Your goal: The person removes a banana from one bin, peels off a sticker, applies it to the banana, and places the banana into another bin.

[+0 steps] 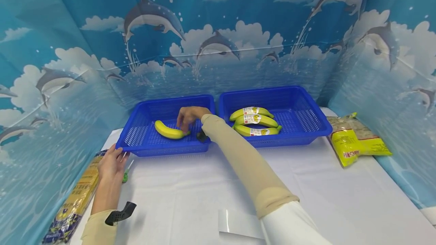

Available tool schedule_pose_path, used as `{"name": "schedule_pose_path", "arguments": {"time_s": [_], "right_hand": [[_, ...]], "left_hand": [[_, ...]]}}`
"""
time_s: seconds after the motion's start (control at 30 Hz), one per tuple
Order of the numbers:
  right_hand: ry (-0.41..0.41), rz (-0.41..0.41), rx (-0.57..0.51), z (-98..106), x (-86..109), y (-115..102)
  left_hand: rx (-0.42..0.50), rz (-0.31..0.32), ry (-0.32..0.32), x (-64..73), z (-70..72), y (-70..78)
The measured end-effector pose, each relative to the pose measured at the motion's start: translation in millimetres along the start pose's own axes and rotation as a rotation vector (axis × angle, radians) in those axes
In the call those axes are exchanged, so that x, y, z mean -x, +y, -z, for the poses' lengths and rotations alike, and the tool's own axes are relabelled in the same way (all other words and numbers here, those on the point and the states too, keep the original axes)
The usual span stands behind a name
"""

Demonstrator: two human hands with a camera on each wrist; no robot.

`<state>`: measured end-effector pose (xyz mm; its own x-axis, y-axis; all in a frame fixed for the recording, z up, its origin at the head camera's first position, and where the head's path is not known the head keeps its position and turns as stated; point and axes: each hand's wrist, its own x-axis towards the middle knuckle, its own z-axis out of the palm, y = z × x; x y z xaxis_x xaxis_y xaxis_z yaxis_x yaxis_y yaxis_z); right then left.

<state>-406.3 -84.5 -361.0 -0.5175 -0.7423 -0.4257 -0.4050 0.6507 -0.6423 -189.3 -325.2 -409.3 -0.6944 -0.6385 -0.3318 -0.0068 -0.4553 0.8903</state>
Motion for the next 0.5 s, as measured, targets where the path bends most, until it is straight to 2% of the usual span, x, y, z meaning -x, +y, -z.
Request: {"name": "schedule_pose_path", "arguments": {"time_s": [0.2, 0.5], "right_hand": [[-0.050, -0.056, 0.085, -0.5, 0.9, 3.3], [-0.147, -0.119, 0.087, -0.4, 0.2, 9.3]], "left_hand": [[0.003, 0.007, -0.005, 0.6, 0.3, 0.8], [0.009, 0.017, 0.003, -0.1, 0.8, 0.9]]}}
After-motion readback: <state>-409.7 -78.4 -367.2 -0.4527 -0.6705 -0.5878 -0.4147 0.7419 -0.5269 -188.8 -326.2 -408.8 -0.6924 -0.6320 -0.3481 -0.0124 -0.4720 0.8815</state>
